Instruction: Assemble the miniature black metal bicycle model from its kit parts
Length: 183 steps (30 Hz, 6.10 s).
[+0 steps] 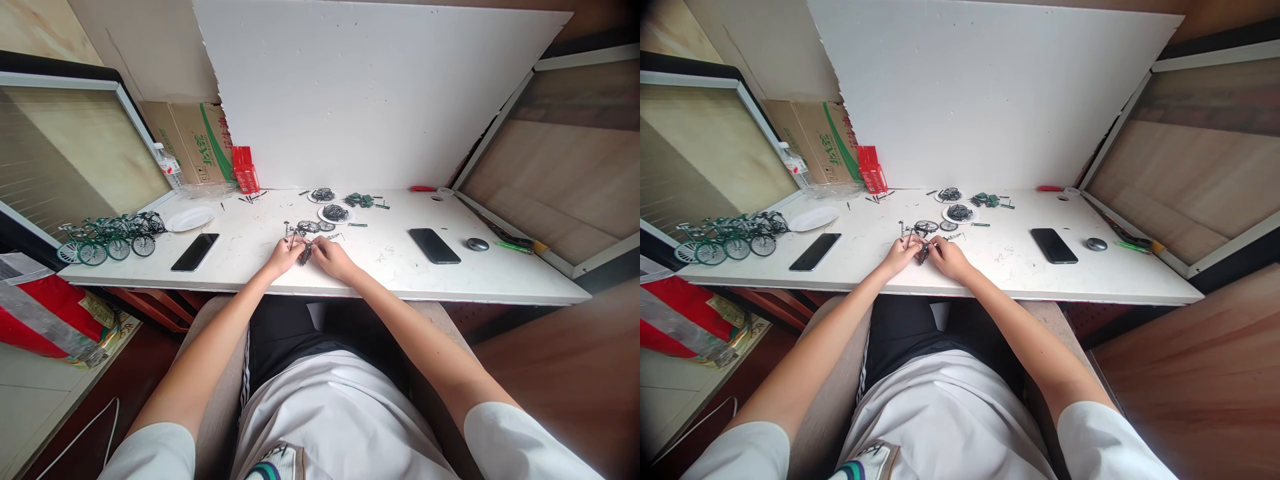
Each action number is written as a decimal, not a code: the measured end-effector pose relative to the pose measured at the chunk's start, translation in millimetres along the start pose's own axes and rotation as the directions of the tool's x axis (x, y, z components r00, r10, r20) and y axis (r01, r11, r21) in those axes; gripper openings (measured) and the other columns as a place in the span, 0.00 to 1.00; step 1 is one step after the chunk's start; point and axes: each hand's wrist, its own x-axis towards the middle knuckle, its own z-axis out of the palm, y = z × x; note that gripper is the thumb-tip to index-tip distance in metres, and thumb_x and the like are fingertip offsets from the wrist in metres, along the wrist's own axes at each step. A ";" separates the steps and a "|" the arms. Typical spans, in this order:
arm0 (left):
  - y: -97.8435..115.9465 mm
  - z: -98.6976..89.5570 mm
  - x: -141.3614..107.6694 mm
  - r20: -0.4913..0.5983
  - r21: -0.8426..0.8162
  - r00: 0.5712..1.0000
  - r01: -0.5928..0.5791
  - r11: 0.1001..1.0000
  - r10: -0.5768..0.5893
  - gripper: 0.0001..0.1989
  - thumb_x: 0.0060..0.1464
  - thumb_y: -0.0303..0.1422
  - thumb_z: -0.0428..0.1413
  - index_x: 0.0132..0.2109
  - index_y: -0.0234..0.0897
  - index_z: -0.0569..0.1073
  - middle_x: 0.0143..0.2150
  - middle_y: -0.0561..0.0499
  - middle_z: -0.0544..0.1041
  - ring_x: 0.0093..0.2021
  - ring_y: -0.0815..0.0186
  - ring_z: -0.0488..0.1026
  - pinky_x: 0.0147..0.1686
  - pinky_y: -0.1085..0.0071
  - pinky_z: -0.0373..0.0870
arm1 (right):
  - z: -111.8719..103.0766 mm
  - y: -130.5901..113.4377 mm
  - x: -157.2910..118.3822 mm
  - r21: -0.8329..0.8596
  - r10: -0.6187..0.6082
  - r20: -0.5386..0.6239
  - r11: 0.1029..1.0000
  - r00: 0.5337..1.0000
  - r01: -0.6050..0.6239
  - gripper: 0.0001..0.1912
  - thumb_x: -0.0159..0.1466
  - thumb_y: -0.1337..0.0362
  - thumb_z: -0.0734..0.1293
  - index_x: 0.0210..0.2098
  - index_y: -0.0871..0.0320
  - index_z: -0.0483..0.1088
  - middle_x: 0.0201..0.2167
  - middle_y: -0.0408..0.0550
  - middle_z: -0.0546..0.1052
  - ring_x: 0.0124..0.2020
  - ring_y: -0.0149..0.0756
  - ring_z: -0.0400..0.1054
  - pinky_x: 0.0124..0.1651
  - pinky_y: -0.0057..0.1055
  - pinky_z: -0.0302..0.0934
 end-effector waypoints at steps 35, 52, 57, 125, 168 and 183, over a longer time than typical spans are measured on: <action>-1.1 -0.3 0.5 0.006 0.015 1.000 -0.014 1.000 0.014 0.06 0.56 0.31 0.60 0.41 0.34 0.79 0.30 0.50 0.77 0.29 0.66 0.72 0.32 0.71 0.72 | 0.7 0.3 0.4 0.000 -0.007 -0.002 1.000 1.000 0.007 0.13 0.76 0.55 0.58 0.43 0.54 0.69 0.34 0.47 0.79 0.33 0.41 0.71 0.41 0.35 0.61; 0.0 -0.2 0.1 0.001 0.025 1.000 -0.014 1.000 0.014 0.07 0.56 0.32 0.61 0.41 0.34 0.79 0.33 0.49 0.79 0.31 0.66 0.73 0.33 0.71 0.72 | 0.0 -0.4 0.1 0.001 -0.003 0.003 1.000 1.000 0.003 0.14 0.77 0.54 0.58 0.44 0.54 0.69 0.35 0.48 0.80 0.34 0.41 0.71 0.42 0.35 0.61; 0.8 0.1 -0.6 -0.002 0.026 1.000 -0.010 1.000 0.010 0.08 0.56 0.32 0.61 0.42 0.34 0.79 0.32 0.49 0.78 0.31 0.66 0.72 0.33 0.71 0.72 | 0.0 -0.3 0.2 -0.002 0.001 0.002 1.000 1.000 -0.001 0.13 0.76 0.55 0.58 0.44 0.54 0.69 0.34 0.48 0.80 0.34 0.41 0.71 0.41 0.35 0.61; -1.4 -0.7 0.9 0.016 0.028 1.000 -0.019 0.999 0.018 0.05 0.58 0.30 0.59 0.41 0.34 0.78 0.28 0.51 0.76 0.29 0.66 0.73 0.32 0.71 0.72 | 1.6 2.7 1.1 -0.004 -0.006 0.000 1.000 1.000 0.006 0.13 0.76 0.55 0.58 0.44 0.54 0.70 0.36 0.50 0.81 0.35 0.42 0.73 0.42 0.36 0.63; -4.6 -2.4 1.8 0.007 0.036 1.000 -0.016 0.999 0.016 0.07 0.57 0.32 0.61 0.42 0.34 0.79 0.29 0.51 0.76 0.29 0.66 0.73 0.31 0.71 0.72 | 2.5 3.4 2.2 -0.005 0.008 0.001 1.000 1.000 -0.008 0.13 0.76 0.54 0.58 0.43 0.54 0.69 0.35 0.48 0.81 0.34 0.42 0.72 0.43 0.36 0.62; -4.8 -2.0 1.8 0.012 0.037 1.000 -0.024 0.999 0.023 0.07 0.58 0.32 0.60 0.42 0.34 0.79 0.31 0.50 0.78 0.30 0.66 0.74 0.33 0.71 0.73 | 1.9 3.3 2.0 -0.001 -0.003 0.002 1.000 1.000 0.003 0.13 0.76 0.54 0.58 0.44 0.54 0.70 0.36 0.50 0.82 0.35 0.42 0.73 0.43 0.36 0.63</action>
